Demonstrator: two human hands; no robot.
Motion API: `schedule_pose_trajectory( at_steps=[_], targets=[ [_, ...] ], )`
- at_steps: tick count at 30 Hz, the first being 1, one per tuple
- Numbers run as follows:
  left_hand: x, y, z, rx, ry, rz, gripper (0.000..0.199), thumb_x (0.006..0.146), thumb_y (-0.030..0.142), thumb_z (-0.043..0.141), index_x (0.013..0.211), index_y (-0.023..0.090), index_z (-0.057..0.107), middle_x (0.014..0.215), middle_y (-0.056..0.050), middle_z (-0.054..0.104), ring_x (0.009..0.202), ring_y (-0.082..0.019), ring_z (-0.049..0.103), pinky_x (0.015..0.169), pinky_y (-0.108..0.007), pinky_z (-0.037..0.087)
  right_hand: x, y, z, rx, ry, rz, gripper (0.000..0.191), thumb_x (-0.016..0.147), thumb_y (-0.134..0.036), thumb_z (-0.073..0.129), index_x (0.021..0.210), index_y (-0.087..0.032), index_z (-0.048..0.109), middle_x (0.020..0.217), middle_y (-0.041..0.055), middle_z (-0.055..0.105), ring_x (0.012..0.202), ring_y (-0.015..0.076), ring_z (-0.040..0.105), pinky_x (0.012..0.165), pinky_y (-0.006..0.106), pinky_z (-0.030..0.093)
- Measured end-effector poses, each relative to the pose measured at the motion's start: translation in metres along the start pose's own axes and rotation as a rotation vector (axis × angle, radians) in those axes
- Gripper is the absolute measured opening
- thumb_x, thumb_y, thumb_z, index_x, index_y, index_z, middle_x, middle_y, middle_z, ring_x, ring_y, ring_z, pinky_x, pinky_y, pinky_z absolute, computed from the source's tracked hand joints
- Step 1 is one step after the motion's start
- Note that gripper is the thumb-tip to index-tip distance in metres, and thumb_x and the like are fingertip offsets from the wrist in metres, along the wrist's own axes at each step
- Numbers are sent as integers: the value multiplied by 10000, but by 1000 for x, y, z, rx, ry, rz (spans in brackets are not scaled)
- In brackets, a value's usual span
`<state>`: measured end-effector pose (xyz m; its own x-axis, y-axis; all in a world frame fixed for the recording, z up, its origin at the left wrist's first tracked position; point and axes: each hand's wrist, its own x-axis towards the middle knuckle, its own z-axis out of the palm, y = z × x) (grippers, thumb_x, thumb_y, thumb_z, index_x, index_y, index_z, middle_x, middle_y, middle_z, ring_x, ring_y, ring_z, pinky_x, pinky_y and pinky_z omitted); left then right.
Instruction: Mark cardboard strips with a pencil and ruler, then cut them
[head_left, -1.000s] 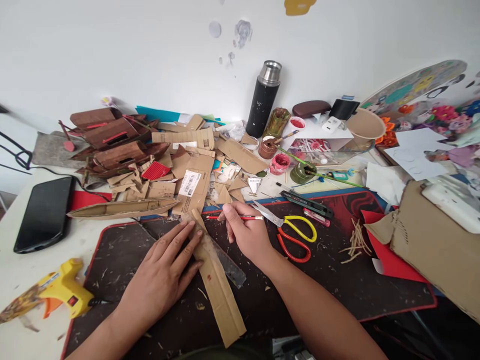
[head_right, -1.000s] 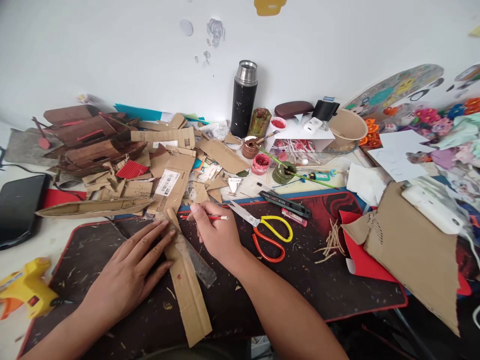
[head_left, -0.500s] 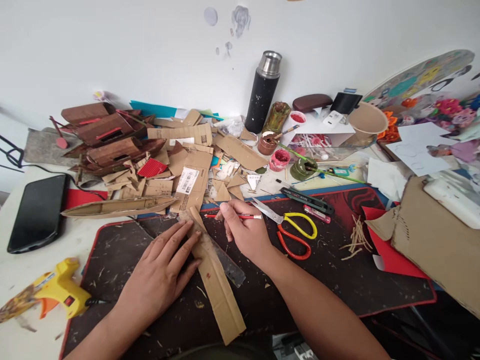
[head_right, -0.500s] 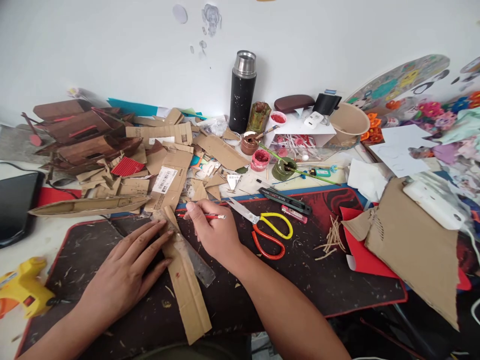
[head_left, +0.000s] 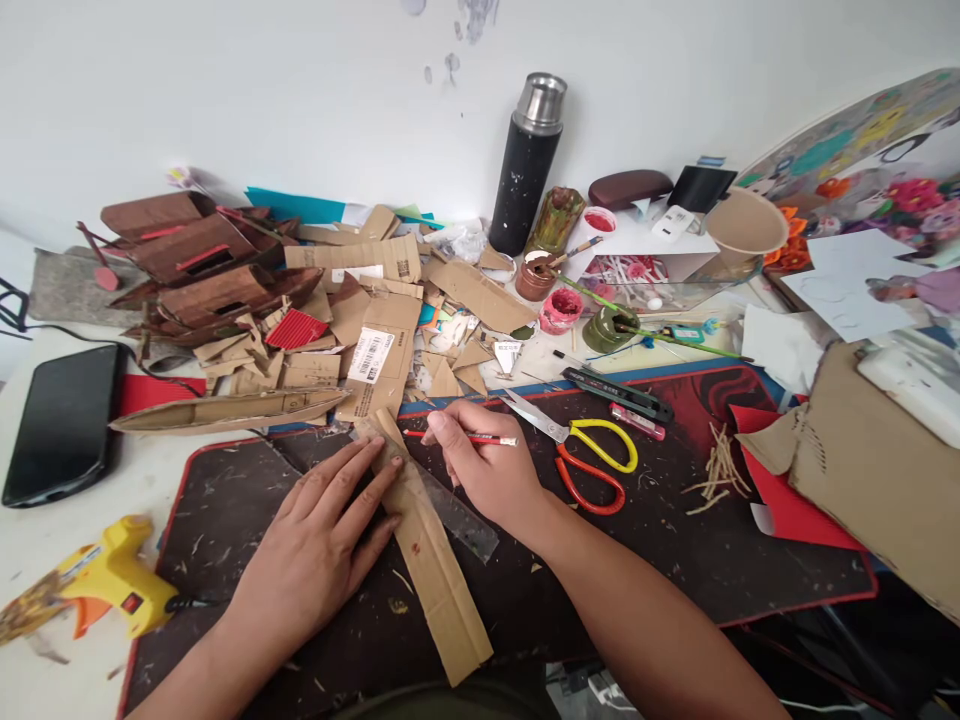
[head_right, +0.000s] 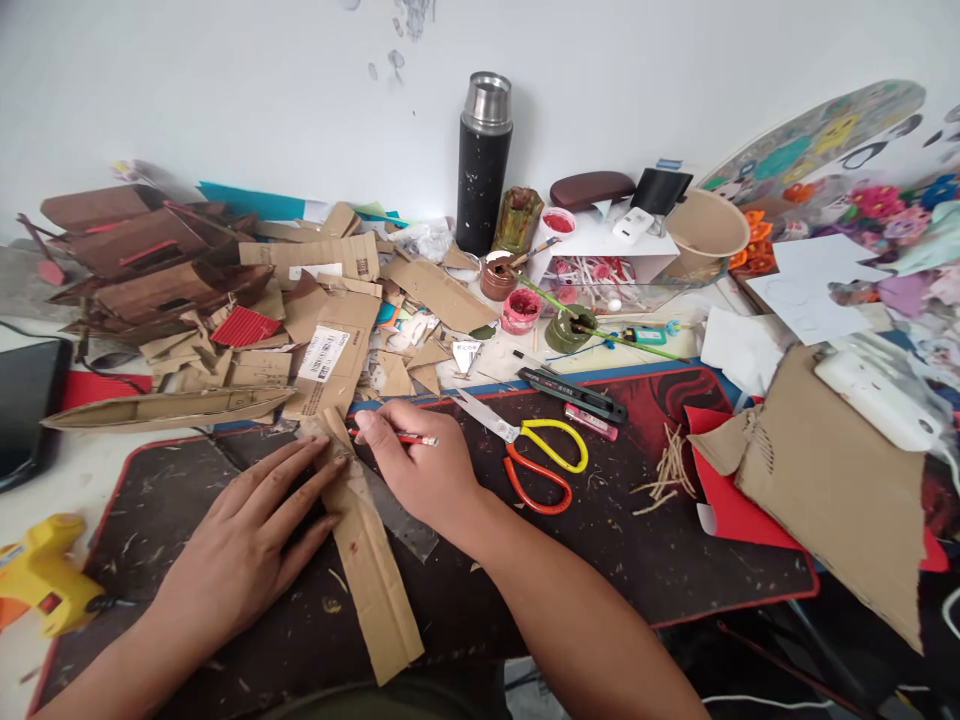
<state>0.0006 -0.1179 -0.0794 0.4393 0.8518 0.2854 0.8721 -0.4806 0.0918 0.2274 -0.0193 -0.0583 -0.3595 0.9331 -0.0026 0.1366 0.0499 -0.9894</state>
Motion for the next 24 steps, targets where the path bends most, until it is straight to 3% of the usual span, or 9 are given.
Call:
schedule_pose_trajectory(
  at_steps=[8,17,24],
  targets=[
    [-2,0,1,-33,-2,-25,562,1115,353,600,1653,204,533,1623,-187,643,1474,-381,626,1170,-524,562,-1,-3,-1,-64,-11,-38,442,1155,-544,535,876,-244,703,564,-30,558,622,189,636,620,294,461],
    [-2,0,1,-54,-8,-22,501,1103,322,623,1579,169,593,1641,-203,620,1502,-393,598,1197,-531,536,1,-6,-1,-92,-37,-121,415,1158,-473,527,854,-234,677,829,32,758,768,182,692,743,299,497],
    [-2,0,1,-30,-10,-17,596,1112,337,608,1678,190,496,1622,-201,629,1481,-394,608,1174,-533,552,0,-6,-1,-59,-43,-57,421,1151,-505,538,868,-234,692,641,-13,626,662,180,638,655,293,467]
  ],
)
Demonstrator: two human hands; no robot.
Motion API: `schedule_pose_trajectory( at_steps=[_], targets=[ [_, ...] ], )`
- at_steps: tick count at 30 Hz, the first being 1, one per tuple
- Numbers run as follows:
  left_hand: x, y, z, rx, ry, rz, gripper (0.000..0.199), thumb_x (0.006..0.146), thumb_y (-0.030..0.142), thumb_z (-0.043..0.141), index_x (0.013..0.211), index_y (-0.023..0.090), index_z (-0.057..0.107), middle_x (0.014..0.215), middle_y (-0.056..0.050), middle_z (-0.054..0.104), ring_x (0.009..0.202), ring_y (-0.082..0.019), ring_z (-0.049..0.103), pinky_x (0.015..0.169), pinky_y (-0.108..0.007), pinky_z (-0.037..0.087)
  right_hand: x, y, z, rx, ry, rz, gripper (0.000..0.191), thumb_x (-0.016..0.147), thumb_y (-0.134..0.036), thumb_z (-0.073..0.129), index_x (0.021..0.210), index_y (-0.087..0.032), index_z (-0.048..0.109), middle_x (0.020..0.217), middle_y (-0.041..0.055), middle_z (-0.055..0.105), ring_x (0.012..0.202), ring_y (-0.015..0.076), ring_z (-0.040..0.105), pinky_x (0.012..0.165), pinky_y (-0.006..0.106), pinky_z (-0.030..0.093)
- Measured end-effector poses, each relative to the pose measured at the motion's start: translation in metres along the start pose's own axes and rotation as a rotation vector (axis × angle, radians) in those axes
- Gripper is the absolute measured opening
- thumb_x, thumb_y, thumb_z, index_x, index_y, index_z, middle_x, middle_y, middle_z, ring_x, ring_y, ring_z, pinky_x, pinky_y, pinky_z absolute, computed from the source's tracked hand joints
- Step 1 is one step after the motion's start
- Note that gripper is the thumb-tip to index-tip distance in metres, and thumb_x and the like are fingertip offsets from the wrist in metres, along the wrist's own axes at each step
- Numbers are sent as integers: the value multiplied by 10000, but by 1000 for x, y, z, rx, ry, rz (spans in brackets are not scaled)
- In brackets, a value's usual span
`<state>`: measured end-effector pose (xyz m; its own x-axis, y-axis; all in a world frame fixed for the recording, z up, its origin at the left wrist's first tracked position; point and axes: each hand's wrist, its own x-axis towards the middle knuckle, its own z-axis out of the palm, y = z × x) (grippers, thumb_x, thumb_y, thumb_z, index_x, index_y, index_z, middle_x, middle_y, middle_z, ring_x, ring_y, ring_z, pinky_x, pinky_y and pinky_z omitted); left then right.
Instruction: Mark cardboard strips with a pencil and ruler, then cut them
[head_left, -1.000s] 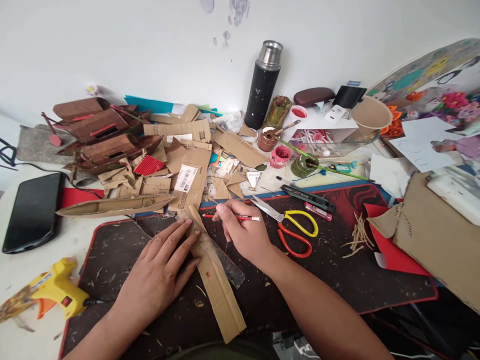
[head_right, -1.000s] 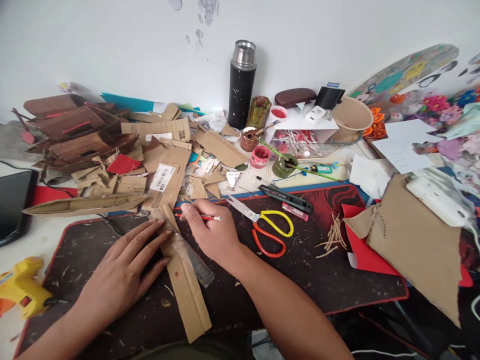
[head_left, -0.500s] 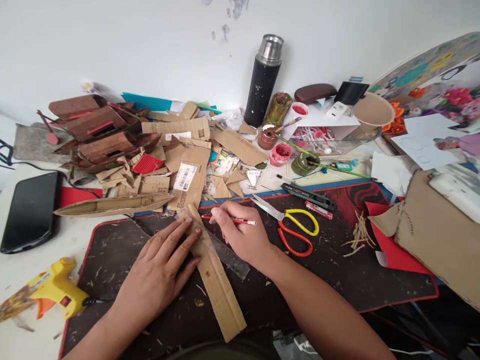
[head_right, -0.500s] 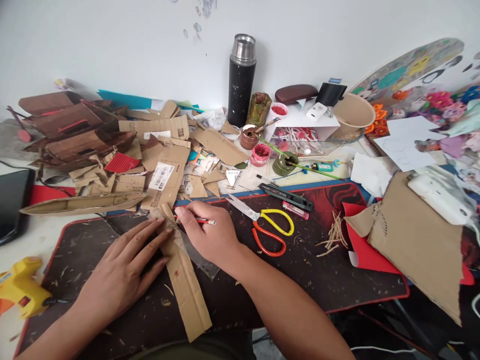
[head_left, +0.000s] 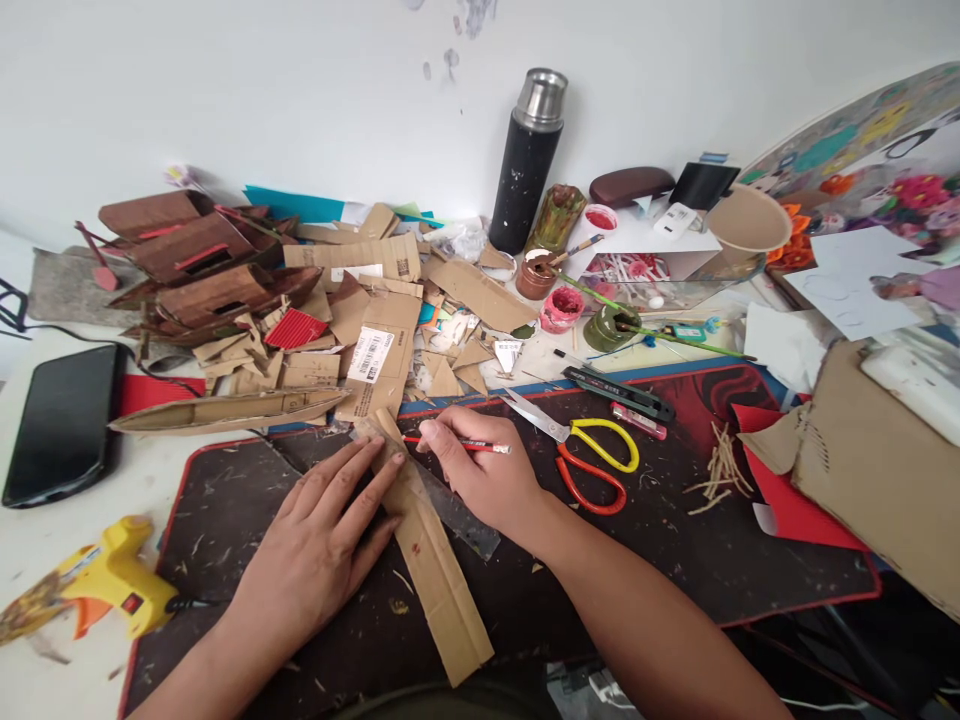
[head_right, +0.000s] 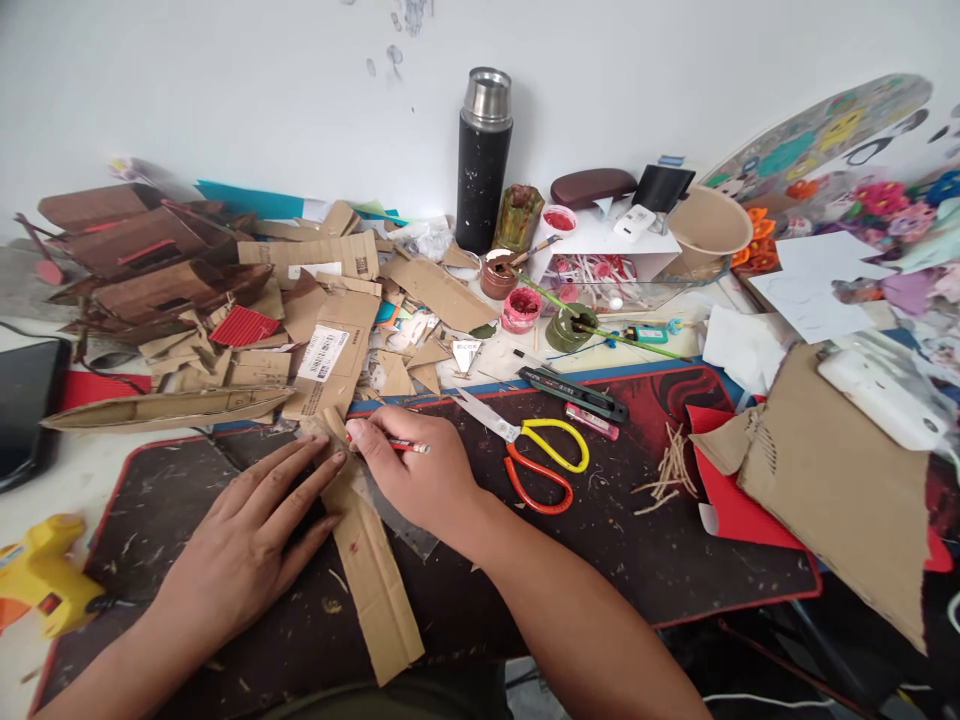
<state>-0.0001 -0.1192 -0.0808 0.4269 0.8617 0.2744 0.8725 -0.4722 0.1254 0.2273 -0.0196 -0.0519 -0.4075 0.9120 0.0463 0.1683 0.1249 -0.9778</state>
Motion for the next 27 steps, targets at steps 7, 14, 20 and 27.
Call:
schedule_pose_trajectory(
  at_steps=[7,14,20,27],
  targets=[
    [-1,-1,0,-2,-6,4,541,1105,328,607,1637,240,570,1644,-192,611,1497,-409,603,1153,-555,582,-1,3,1,49,13,71,468,1141,-605,538,896,-251,721,543,-34,550,582,190,622,576,292,447],
    [-1,0,1,-17,-1,-12,531,1102,330,608,1626,247,593,1649,-178,619,1510,-401,598,1177,-559,572,-2,3,0,43,14,67,462,1143,-597,538,901,-252,729,548,-35,549,593,192,634,588,294,451],
    [1,0,0,2,-3,14,510,1095,306,622,1593,192,621,1650,-211,607,1497,-421,602,1165,-564,564,-1,2,0,38,9,51,431,1146,-547,547,882,-246,708,545,-41,538,561,178,596,583,293,441],
    [-1,0,1,-20,-10,-16,536,1092,321,629,1618,225,599,1686,-184,586,1519,-405,589,1188,-554,556,-1,2,1,25,15,56,473,1144,-599,531,884,-253,720,549,-30,536,617,201,638,596,297,457]
  ],
)
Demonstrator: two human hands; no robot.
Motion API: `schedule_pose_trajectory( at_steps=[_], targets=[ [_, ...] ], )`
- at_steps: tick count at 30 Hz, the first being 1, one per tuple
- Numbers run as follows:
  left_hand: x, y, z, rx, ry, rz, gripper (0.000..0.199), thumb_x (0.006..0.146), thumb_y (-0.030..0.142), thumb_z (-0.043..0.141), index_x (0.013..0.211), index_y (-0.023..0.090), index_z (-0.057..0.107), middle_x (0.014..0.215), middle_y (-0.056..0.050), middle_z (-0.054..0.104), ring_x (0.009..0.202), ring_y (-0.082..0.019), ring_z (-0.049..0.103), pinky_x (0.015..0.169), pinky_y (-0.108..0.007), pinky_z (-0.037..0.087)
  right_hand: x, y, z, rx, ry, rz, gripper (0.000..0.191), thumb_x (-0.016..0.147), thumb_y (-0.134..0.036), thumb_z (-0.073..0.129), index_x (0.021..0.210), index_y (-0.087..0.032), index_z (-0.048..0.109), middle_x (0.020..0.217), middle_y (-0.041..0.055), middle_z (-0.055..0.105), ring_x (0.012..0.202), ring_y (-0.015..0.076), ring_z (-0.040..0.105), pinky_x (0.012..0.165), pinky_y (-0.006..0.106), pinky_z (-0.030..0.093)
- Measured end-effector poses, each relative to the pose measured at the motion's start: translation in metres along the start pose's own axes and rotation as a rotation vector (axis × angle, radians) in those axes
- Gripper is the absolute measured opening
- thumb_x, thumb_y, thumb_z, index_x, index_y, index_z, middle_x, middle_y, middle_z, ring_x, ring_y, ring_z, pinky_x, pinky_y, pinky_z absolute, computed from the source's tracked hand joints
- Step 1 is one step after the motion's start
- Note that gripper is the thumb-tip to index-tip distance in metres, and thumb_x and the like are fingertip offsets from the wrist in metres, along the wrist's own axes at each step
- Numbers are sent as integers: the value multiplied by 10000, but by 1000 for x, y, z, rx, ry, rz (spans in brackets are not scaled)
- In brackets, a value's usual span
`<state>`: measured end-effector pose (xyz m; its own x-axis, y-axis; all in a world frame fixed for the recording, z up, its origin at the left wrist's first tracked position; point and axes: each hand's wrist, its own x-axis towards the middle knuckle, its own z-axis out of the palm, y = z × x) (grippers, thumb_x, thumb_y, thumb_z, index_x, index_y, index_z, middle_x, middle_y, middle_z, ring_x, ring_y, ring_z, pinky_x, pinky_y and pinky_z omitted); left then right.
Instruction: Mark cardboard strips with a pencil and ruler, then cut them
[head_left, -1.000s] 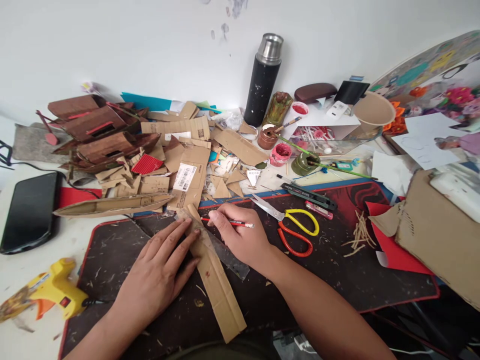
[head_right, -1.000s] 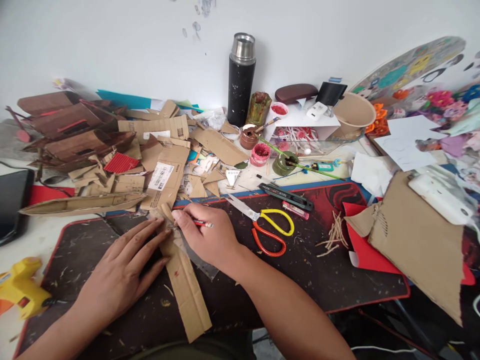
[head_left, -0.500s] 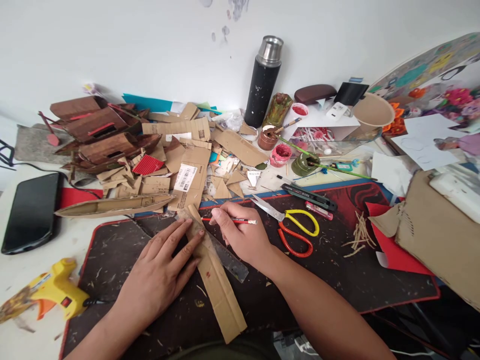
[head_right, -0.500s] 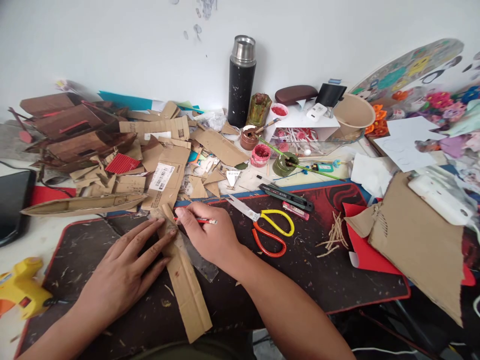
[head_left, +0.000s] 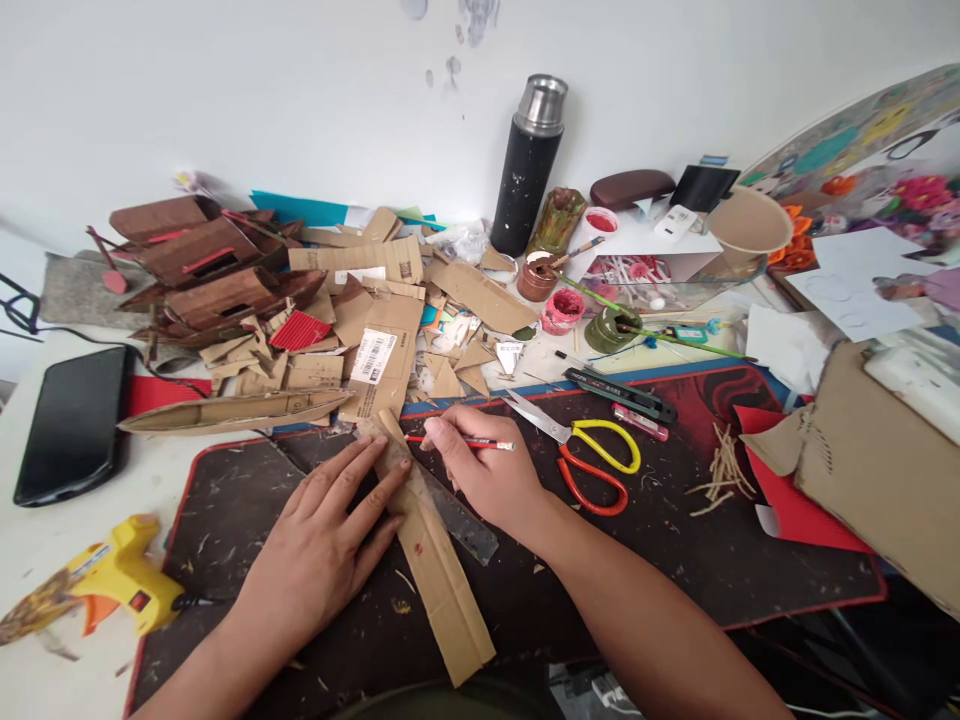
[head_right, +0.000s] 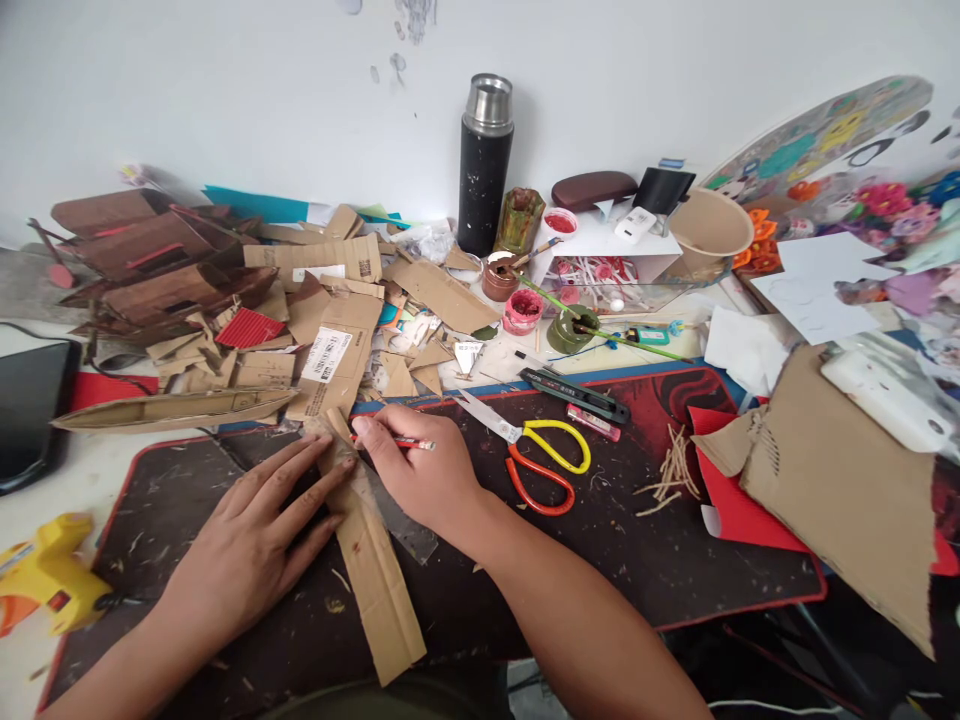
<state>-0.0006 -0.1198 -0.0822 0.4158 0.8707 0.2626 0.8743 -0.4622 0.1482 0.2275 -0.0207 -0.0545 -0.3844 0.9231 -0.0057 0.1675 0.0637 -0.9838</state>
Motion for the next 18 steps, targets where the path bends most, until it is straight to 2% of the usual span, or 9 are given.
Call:
schedule_pose_trajectory(
  at_steps=[18],
  targets=[
    [1,1,-1,20,-2,8,506,1103,325,610,1597,216,599,1667,-191,598,1525,-405,585,1182,-550,557,0,-2,-1,-17,0,-32,467,1151,-574,527,867,-245,700,590,-23,564,640,190,622,622,295,451]
  ],
)
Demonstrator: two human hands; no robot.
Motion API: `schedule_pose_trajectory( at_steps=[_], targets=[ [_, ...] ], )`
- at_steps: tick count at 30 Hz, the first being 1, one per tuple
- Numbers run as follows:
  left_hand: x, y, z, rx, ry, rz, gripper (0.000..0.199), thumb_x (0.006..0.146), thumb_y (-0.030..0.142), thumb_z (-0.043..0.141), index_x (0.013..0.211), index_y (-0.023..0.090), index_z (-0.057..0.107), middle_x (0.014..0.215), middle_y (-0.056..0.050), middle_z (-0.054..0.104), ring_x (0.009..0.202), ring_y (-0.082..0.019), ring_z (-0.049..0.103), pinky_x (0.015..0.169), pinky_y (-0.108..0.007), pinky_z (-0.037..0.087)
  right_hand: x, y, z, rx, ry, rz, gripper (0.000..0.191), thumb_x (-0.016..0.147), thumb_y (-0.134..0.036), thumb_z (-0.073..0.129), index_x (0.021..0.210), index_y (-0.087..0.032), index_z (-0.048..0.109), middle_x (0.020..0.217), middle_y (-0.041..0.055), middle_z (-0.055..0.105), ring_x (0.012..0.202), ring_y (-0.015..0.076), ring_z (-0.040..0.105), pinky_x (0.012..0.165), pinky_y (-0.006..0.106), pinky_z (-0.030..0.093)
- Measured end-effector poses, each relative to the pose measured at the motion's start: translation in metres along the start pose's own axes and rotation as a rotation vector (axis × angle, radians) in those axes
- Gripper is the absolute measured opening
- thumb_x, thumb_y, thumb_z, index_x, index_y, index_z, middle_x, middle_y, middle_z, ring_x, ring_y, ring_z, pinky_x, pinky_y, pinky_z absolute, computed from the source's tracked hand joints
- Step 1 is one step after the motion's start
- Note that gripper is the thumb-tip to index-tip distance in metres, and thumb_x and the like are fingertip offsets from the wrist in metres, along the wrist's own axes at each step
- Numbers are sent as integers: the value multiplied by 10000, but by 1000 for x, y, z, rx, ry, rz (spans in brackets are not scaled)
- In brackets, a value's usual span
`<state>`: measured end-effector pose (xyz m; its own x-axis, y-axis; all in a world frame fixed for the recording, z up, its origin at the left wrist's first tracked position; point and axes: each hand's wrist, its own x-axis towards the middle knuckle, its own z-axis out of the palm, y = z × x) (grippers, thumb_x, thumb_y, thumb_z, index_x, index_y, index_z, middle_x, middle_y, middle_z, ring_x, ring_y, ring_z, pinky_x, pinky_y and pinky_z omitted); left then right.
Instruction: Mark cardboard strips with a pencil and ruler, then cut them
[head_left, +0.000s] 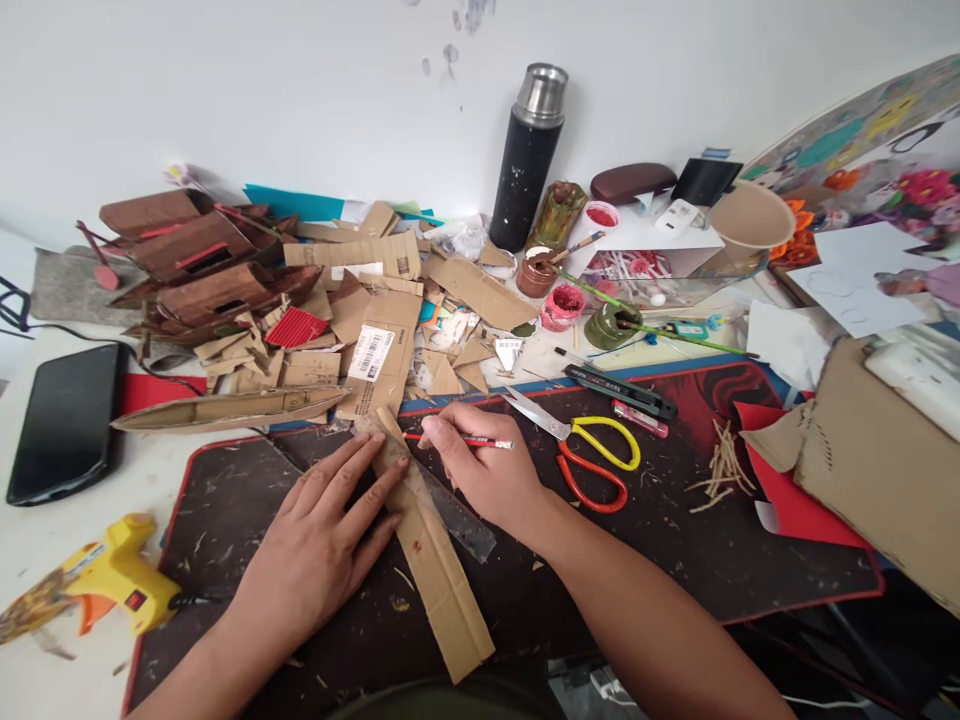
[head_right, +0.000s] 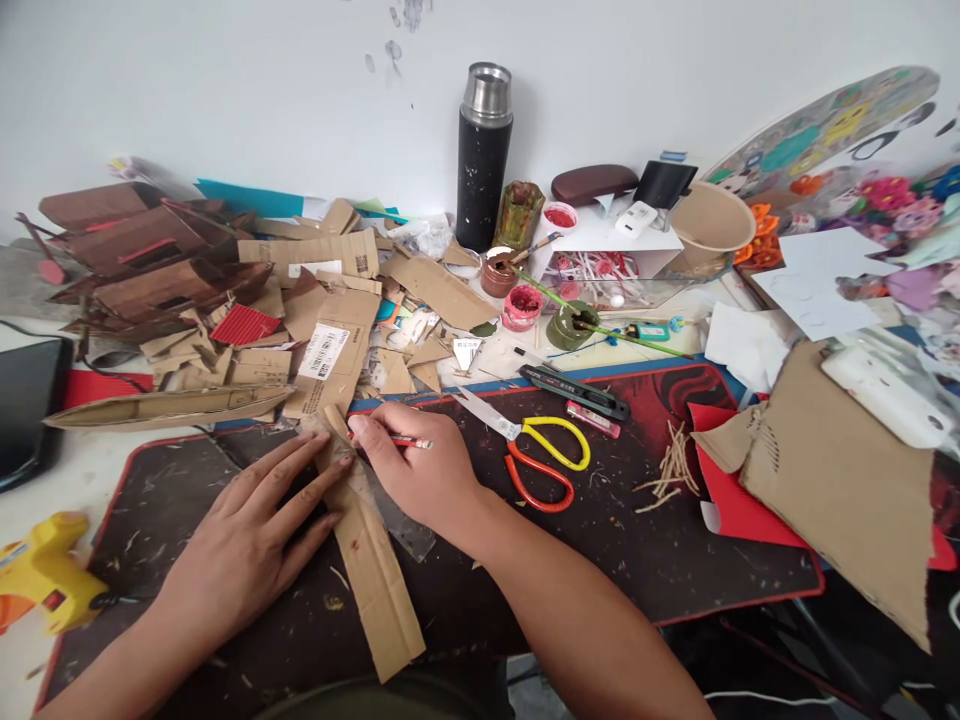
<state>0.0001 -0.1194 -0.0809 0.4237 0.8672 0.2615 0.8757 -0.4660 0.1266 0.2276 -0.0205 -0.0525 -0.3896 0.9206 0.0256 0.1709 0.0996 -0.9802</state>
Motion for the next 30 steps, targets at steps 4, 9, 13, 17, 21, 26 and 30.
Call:
schedule_pose_trajectory(
  at_steps=[4,9,13,17,21,26,30],
  targets=[
    [1,-1,-1,22,3,23,497,1106,312,606,1587,184,598,1653,-215,600,1500,-416,599,1164,-555,558,1,-1,0,-13,-2,-34,442,1157,-519,531,851,-237,681,662,-8,628,671,180,627,664,294,464],
    [1,-1,-1,35,1,25,486,1120,329,581,1585,187,593,1656,-214,597,1495,-414,601,1156,-555,559,3,-1,0,1,2,-94,385,1149,-423,558,839,-221,664,705,-13,651,659,154,605,685,282,458],
    [2,0,-1,45,-3,34,474,1126,330,570,1576,183,597,1656,-215,595,1493,-415,598,1148,-551,562,2,0,0,-2,2,-86,382,1147,-423,568,844,-217,675,653,-30,607,628,149,589,662,275,451],
    [3,0,-1,53,-6,45,471,1122,322,576,1563,161,610,1644,-229,601,1491,-424,596,1138,-556,565,1,2,1,1,-1,-43,388,1149,-463,563,878,-223,703,568,-49,532,587,159,590,614,275,445],
    [3,0,-1,55,-2,42,464,1124,332,574,1557,170,617,1646,-225,601,1490,-424,596,1135,-562,567,0,5,1,8,-6,-9,404,1148,-504,560,898,-228,714,549,-45,542,569,166,606,587,274,449],
    [3,1,-1,45,-5,42,467,1121,318,580,1559,159,607,1643,-236,592,1490,-435,587,1121,-572,572,0,6,1,38,-2,-4,396,1142,-512,568,903,-228,707,573,-40,574,561,161,612,586,270,459],
    [3,1,-2,42,-7,41,473,1120,313,581,1567,160,598,1644,-237,586,1490,-436,584,1122,-575,573,0,6,2,48,-10,4,400,1142,-515,565,900,-228,704,582,-36,577,562,161,613,576,268,457]
  ],
)
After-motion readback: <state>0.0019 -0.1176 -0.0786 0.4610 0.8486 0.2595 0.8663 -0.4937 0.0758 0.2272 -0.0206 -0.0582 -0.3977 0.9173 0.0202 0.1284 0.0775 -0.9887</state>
